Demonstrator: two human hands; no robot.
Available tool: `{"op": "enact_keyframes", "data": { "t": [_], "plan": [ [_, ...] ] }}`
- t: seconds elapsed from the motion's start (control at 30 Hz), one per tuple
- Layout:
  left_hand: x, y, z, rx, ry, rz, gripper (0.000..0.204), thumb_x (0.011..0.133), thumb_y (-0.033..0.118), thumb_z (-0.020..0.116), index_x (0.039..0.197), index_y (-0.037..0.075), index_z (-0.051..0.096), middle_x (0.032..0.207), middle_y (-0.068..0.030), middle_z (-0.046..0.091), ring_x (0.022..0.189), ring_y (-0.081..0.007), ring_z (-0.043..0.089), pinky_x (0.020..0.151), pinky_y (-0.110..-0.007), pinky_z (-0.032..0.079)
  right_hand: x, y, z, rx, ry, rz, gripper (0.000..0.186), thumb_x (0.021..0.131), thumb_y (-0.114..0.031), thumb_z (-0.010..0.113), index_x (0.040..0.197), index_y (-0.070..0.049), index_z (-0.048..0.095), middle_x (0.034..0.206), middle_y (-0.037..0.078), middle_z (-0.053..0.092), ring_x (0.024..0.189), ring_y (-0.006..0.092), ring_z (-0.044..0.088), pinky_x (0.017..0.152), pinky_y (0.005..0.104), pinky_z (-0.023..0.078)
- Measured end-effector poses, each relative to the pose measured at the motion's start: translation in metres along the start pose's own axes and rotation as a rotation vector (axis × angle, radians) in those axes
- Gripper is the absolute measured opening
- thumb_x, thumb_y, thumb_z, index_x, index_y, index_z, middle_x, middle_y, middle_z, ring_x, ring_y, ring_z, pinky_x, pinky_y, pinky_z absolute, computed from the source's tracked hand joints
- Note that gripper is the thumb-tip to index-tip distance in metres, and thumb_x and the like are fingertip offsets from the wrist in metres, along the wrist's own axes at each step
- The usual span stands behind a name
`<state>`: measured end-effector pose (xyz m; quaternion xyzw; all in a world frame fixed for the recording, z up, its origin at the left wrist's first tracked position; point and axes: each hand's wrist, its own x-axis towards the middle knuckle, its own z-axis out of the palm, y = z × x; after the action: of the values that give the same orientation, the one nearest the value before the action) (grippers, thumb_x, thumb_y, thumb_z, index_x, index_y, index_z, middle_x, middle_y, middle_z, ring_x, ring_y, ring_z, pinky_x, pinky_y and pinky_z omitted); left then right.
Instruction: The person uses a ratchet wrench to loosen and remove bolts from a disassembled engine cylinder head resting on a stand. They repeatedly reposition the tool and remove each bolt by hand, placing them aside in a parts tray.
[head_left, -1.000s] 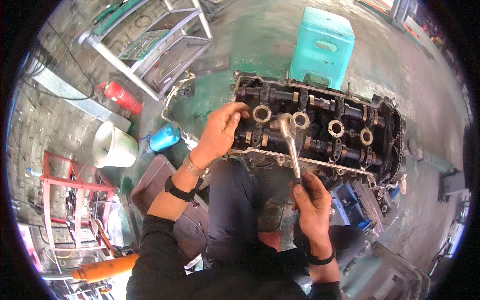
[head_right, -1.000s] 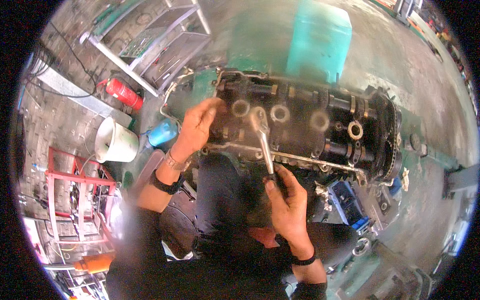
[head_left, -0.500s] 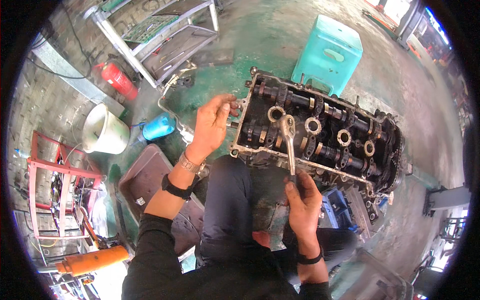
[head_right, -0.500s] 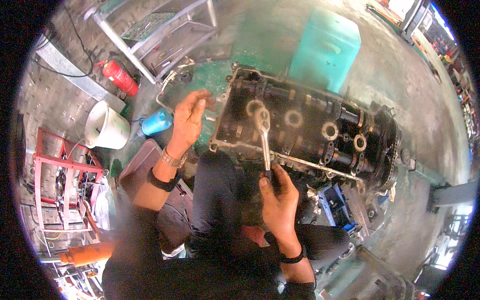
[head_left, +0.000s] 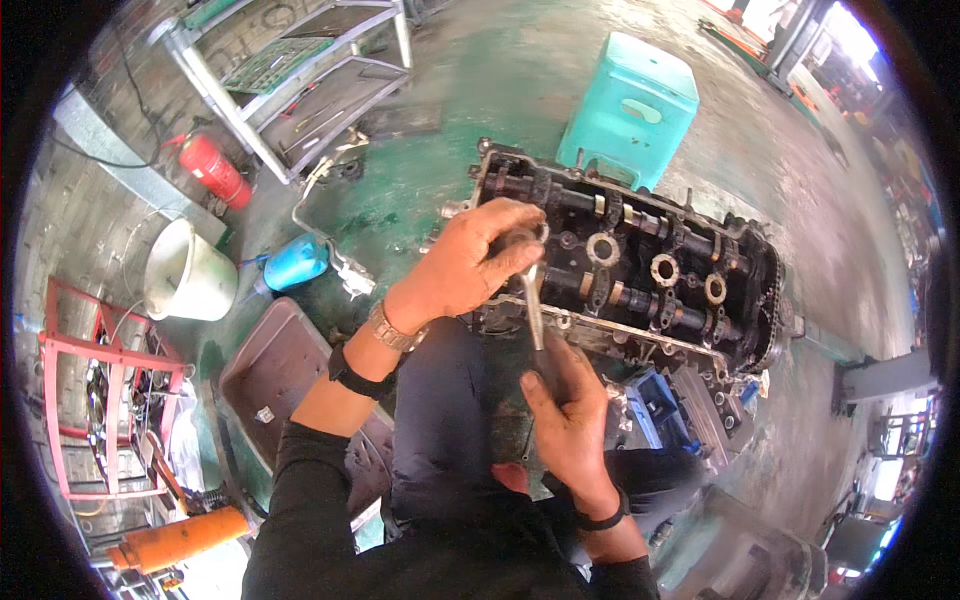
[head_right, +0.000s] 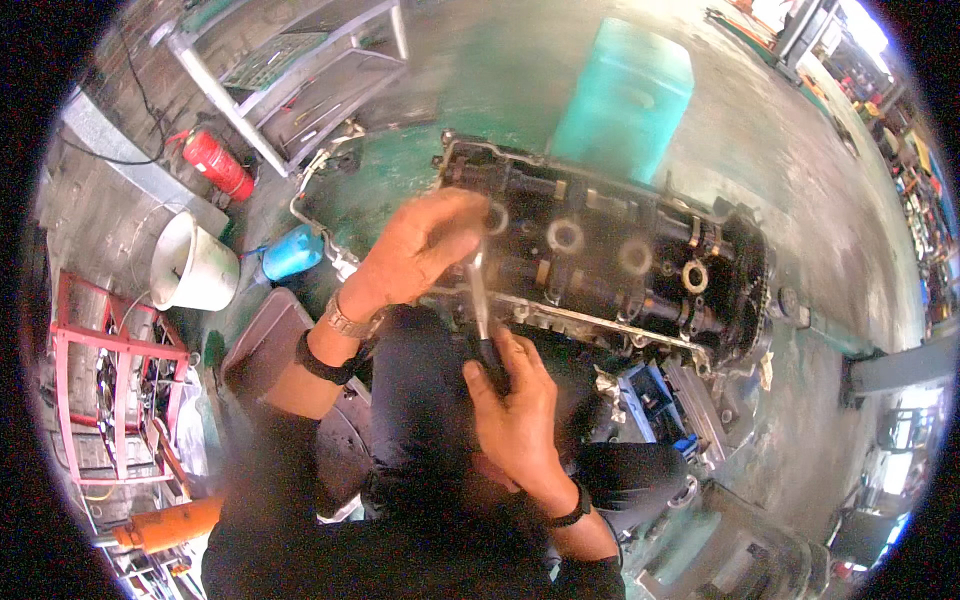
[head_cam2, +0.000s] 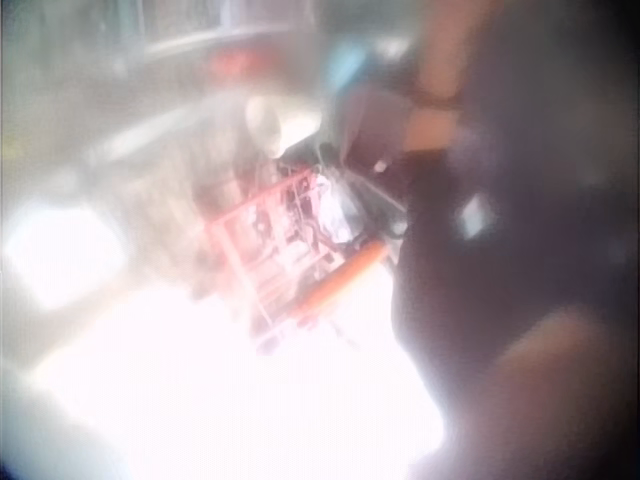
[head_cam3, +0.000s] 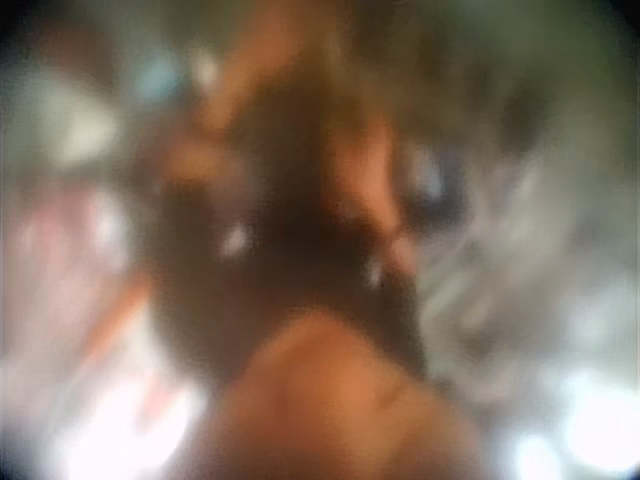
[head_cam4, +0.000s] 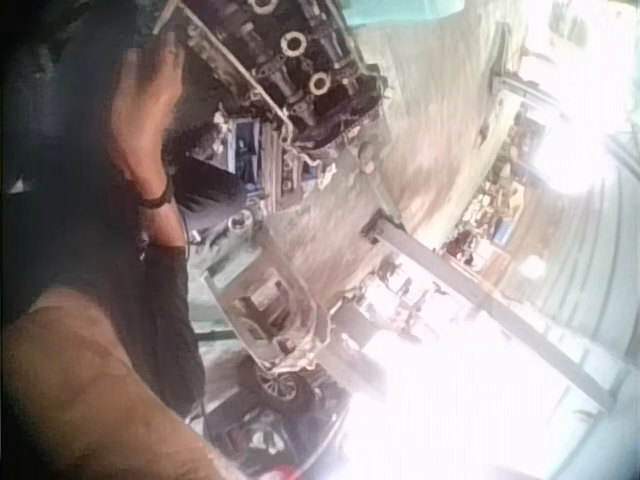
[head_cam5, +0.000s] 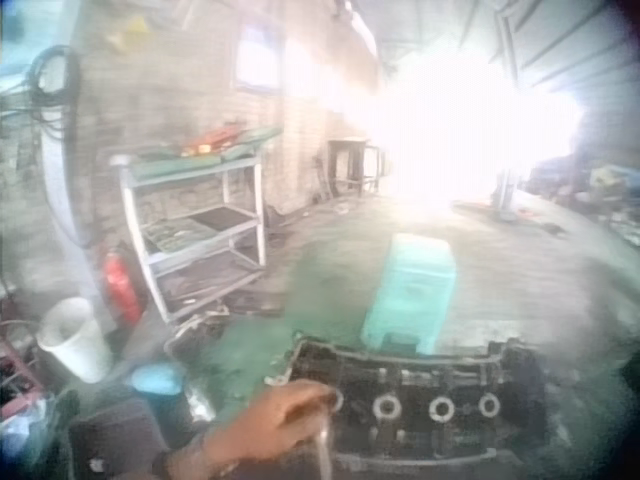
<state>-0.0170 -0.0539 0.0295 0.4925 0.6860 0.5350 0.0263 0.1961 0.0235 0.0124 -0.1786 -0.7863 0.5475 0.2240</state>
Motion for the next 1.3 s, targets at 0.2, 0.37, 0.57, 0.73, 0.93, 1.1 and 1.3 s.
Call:
{"op": "enact_keyframes", "data": {
  "t": [0.2,0.37,0.57,0.73,0.93,1.1,1.3],
  "plan": [
    [0.008,0.006,0.004,-0.064,-0.125,-0.151,0.034,0.093,0.021,0.065,0.113,-0.005,0.065,0.108,-0.0176,0.069,0.093,-0.0234,0.067,0.085,-0.034,0.052,-0.002,-0.002,0.011,0.257,-0.057,0.21,0.043,0.092,-0.002,0.062,0.132,0.009,0.05,0.117,0.018,0.061,0.102,0.0227,0.06,0.088,0.0326,0.049],
    [0.004,0.009,-0.002,-0.04,-0.138,-0.272,0.034,0.095,0.019,0.061,0.121,-0.002,0.064,0.107,-0.0122,0.071,0.094,-0.0145,0.064,0.084,-0.03,0.051,-0.007,-0.013,0.022,0.619,-0.081,0.372,0.045,0.096,-0.005,0.058,0.136,0.009,0.043,0.118,0.017,0.058,0.101,0.0203,0.057,0.088,0.0319,0.048],
    [0.014,0.006,-0.008,-0.067,-0.217,-0.324,0.041,0.097,0.025,0.061,0.127,-0.002,0.062,0.117,-0.0101,0.069,0.106,-0.0146,0.061,0.094,-0.029,0.047,-0.006,-0.017,0.051,0.587,-0.083,0.192,0.061,0.095,-0.012,0.057,0.141,0.017,0.03,0.142,0.037,0.041,0.137,0.0445,0.039,0.115,0.0421,0.03],
    [0.02,0.006,-0.014,-0.03,-0.294,-0.37,0.044,0.097,0.027,0.062,0.13,-0.002,0.061,0.126,-0.012,0.065,0.114,-0.016,0.058,0.101,-0.03,0.043,-0.001,-0.015,0.056,0.568,-0.13,0.141,0.065,0.093,-0.008,0.06,0.144,0.015,0.026,0.135,0.031,0.045,0.126,0.0378,0.045,0.107,0.0388,0.036],
    [0.022,0.011,-0.013,-0.051,-0.284,-0.457,0.04,0.096,0.022,0.063,0.126,-0.004,0.062,0.122,-0.0111,0.067,0.111,-0.0151,0.059,0.099,-0.029,0.044,-0.001,-0.013,0.046,0.436,-0.12,0.04,0.072,0.09,-0.005,0.065,0.147,0.011,0.025,0.127,0.023,0.054,0.119,0.0289,0.055,0.102,0.0361,0.043],
    [0.023,0.011,-0.01,-0.056,-0.215,-0.463,0.033,0.096,0.018,0.064,0.119,-0.005,0.066,0.108,-0.0097,0.072,0.1,-0.0132,0.064,0.092,-0.028,0.048,-0.004,-0.001,0.019,0.412,-0.132,0.02,0.065,0.088,-0.008,0.068,0.142,0.012,0.036,0.132,0.026,0.053,0.124,0.0325,0.054,0.105,0.0372,0.041],
    [0.021,0.01,-0.008,-0.104,-0.195,-0.429,0.028,0.096,0.015,0.063,0.115,-0.006,0.067,0.104,-0.0086,0.072,0.094,-0.0121,0.064,0.087,-0.027,0.05,-0.004,0.011,-0.024,0.659,0.019,0.251,0.043,0.086,-0.004,0.07,0.124,0.008,0.054,0.117,0.019,0.062,0.111,0.0252,0.06,0.097,0.0359,0.047]
  ]
}}
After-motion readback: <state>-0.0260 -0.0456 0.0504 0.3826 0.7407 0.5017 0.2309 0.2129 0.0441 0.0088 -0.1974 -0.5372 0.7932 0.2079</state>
